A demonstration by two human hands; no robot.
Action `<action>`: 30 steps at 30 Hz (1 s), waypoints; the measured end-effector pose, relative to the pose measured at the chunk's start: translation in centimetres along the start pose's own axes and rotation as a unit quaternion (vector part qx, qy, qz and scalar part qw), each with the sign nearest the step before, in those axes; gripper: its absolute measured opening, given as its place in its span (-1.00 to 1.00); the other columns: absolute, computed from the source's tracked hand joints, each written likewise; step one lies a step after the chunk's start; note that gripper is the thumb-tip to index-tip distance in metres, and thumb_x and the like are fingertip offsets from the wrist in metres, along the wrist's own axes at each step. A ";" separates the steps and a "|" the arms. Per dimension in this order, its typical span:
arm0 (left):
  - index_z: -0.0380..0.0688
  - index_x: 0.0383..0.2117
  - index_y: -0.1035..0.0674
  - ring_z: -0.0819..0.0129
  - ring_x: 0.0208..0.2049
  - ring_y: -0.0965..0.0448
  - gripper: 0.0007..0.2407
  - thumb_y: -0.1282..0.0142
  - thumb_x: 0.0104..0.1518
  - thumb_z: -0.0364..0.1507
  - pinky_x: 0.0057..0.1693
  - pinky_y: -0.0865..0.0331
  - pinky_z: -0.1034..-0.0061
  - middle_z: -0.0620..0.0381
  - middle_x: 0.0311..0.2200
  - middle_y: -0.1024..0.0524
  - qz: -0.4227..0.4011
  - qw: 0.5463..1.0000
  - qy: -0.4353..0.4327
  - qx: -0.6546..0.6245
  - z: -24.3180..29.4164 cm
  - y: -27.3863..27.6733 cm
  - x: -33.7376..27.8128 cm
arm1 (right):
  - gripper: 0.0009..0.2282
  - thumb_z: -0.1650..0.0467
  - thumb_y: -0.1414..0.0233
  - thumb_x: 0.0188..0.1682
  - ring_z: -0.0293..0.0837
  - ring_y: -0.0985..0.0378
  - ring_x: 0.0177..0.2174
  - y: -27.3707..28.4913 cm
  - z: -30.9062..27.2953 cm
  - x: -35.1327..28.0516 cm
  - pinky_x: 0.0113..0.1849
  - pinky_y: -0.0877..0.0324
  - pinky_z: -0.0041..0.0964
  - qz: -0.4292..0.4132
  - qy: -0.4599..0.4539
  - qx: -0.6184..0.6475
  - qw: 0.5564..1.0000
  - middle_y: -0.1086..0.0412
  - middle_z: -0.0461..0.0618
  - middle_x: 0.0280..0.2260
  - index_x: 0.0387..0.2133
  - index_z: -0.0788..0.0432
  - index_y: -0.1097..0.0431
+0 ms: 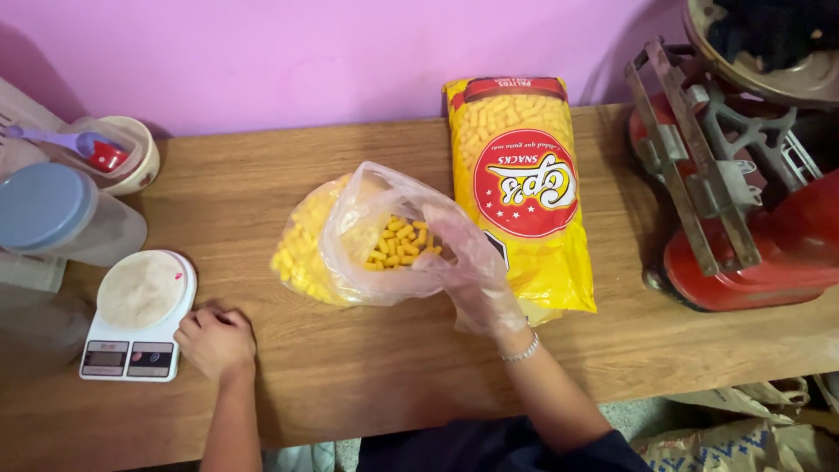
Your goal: The person fills a plastic bag with snacks from a larger bag by hand while wearing a glove.
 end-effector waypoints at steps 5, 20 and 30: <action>-0.10 -0.47 -0.56 -0.01 -0.26 -0.54 -0.86 -0.21 -0.19 -0.48 -0.14 -0.44 0.19 0.03 -0.29 -0.49 0.006 1.000 0.003 0.002 -0.5 -0.3 -0.6 | -0.71 0.29 -0.36 -0.19 0.11 -0.63 -0.14 5.9 -1.3 -1.8 -0.07 -0.48 -0.05 -0.301 -0.041 -0.156 0.940 -0.61 0.06 -0.23 -0.19 0.04 -0.60; -0.27 -0.39 -0.62 -0.16 -0.24 -0.42 -0.90 -0.12 0.02 -0.53 -0.11 -0.36 0.04 -0.19 -0.30 -0.46 -0.057 0.998 0.000 -0.019 1.1 2.5 0.9 | -0.39 -0.12 -0.11 -0.18 0.02 -0.18 0.27 14.8 8.2 -7.9 0.28 0.00 -0.19 -0.235 -0.194 -0.526 0.794 -0.28 -0.13 0.25 0.08 -0.14 -0.42; -0.25 -0.39 -0.63 -0.13 -0.23 -0.41 -0.90 -0.12 0.04 -0.50 -0.10 -0.36 0.07 -0.18 -0.31 -0.45 -0.074 0.997 0.011 -0.006 1.0 2.1 0.7 | -0.16 -0.06 -0.29 -0.27 0.12 -0.03 0.34 14.4 10.5 -7.7 0.35 0.09 -0.04 -0.156 -0.075 -0.513 0.841 -0.15 0.00 0.34 0.29 -0.01 -0.21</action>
Point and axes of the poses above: each hand's wrist, its own x-axis towards the middle knuckle, its own y-axis out of the back of the hand, z = x × y, the point moved 2 cm from there along x, towards the middle knuckle
